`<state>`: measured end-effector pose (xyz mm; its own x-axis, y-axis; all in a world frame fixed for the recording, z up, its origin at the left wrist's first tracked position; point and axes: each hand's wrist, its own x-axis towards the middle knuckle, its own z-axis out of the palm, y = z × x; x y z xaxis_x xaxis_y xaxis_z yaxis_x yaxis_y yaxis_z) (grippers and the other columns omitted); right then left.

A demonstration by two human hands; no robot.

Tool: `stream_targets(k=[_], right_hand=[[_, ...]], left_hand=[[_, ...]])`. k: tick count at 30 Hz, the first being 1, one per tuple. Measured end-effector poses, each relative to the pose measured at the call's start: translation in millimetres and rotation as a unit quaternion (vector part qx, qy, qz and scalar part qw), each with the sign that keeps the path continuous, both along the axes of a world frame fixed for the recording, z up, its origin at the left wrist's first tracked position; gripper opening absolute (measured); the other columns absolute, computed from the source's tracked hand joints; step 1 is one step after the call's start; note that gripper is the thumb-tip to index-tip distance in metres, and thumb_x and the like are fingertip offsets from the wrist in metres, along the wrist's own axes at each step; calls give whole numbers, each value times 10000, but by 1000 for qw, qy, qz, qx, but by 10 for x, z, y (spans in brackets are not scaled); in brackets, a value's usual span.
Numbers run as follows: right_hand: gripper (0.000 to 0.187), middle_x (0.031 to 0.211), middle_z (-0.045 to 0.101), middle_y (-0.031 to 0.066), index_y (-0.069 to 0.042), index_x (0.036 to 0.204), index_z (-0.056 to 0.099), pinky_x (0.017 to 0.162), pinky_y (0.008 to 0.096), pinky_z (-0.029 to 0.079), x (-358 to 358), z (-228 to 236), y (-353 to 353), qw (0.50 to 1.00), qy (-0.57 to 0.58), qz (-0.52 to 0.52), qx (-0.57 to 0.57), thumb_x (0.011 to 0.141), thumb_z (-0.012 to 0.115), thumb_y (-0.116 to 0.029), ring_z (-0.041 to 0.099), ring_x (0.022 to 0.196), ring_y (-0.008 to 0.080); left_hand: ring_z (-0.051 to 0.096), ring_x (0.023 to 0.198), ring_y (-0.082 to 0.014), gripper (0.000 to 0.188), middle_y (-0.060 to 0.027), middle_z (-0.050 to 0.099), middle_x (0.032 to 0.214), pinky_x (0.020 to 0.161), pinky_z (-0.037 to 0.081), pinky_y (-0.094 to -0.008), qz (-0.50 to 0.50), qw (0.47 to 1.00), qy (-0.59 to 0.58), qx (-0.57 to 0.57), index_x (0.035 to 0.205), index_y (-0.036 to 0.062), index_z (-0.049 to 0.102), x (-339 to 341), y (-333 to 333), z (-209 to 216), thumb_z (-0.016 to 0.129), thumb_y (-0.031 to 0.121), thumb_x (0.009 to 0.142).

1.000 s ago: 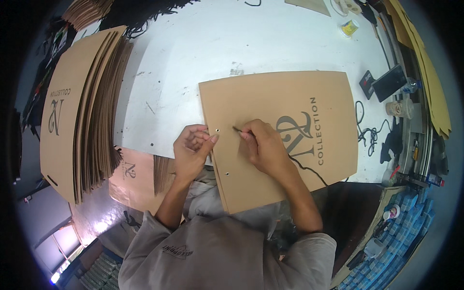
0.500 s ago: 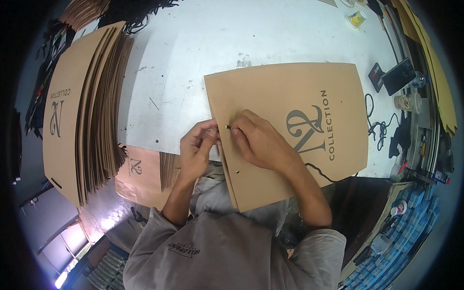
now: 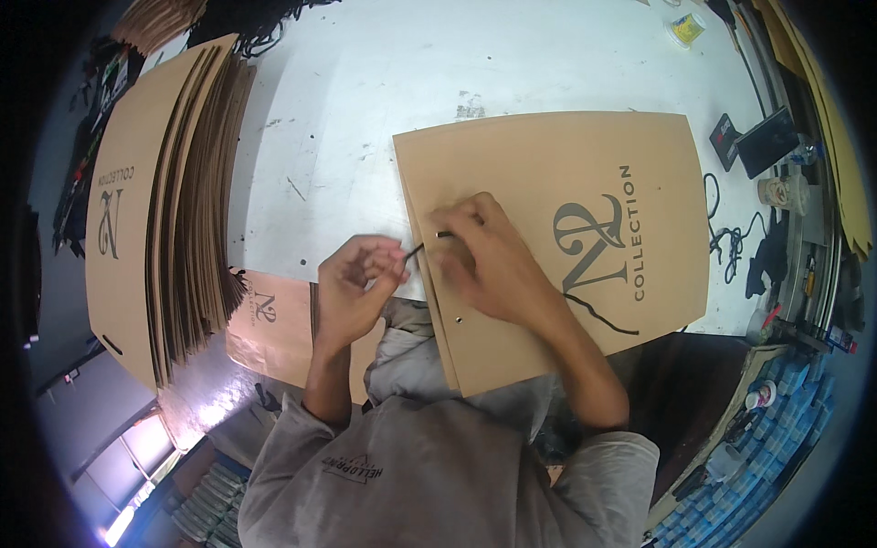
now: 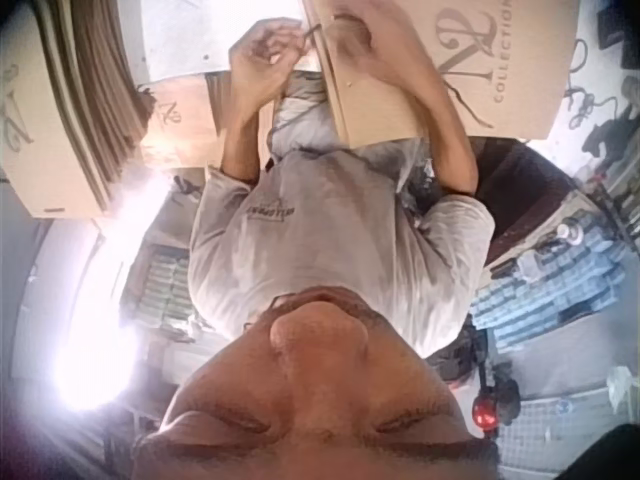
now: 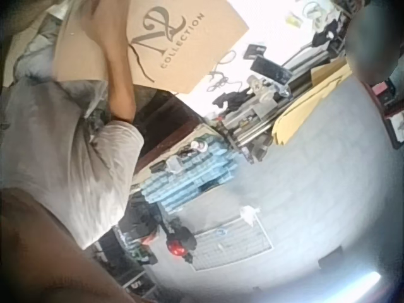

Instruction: The person repeatedly threads black drawstrings through pre-punched holes on flat brown paper bags, then stacks the finished bags. The process is performed one bag at a time on a white worktable.

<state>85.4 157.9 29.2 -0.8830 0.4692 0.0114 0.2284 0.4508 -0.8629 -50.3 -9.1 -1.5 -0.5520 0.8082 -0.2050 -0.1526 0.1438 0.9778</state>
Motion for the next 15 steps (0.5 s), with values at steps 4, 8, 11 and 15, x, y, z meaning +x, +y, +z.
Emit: stream_targets(k=[4,8,11,15], right_hand=[[215,1093,581,115,-46,1058,755,922,420,508,41,-135,-166,994,69,-24,-77,845,777,-58,587,1036,329],[229,1100,589,124,-45,1010,796,911,422,512,132,-67,-261,986,121,-2,114,789,760,1,602,1081,310],[177,1006,640,103,-37,952,766,769,378,536,113,133,-433,964,247,59,76,788,766,29,633,971,313],[55,789,640,119,14,915,702,594,350,525,-113,-53,-515,970,150,-160,-109,881,745,16,654,654,222]], left_hand=[[702,779,-142,351,-122,716,934,707,606,-274,-86,986,-124,63,1322,-73,580,-26,-93,87,650,84,1017],[687,747,-125,483,-109,712,882,649,583,-239,-48,960,-273,-42,1472,-39,489,-2,157,248,625,133,1042],[705,842,-137,494,-129,731,964,708,608,-282,-57,974,-219,-15,1478,-37,474,43,170,43,629,31,1013],[707,899,-145,433,-128,731,1013,764,612,-298,-5,989,-138,53,1350,-25,571,92,54,-140,689,-60,935]])
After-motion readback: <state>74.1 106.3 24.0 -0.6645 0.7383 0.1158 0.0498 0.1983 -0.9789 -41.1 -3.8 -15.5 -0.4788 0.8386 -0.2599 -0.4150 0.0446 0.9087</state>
